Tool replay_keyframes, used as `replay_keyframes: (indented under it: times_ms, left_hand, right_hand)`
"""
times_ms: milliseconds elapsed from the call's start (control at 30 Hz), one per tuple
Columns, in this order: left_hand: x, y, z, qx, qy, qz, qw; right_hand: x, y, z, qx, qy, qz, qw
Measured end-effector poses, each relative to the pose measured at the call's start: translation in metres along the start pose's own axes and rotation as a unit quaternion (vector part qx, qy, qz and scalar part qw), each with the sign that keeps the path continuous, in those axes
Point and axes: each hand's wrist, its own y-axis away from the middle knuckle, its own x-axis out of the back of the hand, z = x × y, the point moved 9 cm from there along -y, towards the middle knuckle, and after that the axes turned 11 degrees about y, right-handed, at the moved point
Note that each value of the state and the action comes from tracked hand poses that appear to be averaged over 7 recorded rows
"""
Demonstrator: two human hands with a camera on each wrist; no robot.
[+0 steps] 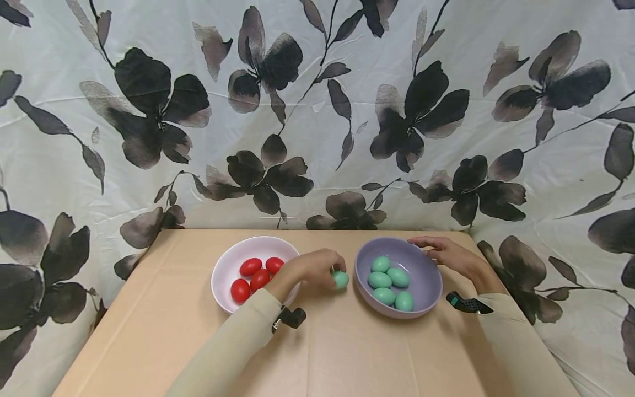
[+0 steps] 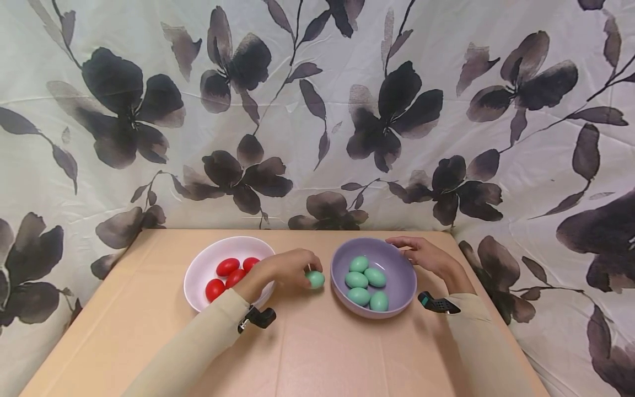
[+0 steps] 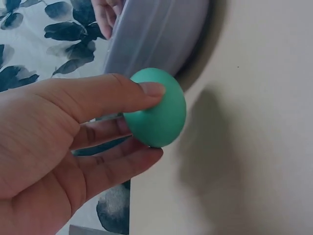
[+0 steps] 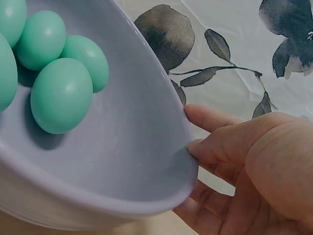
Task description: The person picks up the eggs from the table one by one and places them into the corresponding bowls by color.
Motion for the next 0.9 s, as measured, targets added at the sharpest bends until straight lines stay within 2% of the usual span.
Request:
replay_keyframes:
  times_ms: [167, 533, 767, 900]
  left_hand:
    - [0.01, 0.003, 0.004, -0.011, 0.033, 0.027, 0.999]
    - [0.025, 0.005, 0.013, -0.034, 0.039, 0.085, 0.995]
    - [0.03, 0.006, 0.018, -0.038, 0.071, 0.104, 0.9913]
    - [0.032, 0.005, 0.023, -0.054, 0.079, 0.116, 0.9886]
  right_hand:
    - [0.001, 0.002, -0.001, 0.011, 0.002, 0.001, 0.9999]
    - [0.001, -0.001, 0.002, 0.006, 0.003, 0.003, 1.0]
    - [0.001, -0.001, 0.0, 0.01, 0.001, -0.001, 1.0]
    - [0.0, 0.0, 0.0, 0.006, -0.01, -0.004, 0.9999]
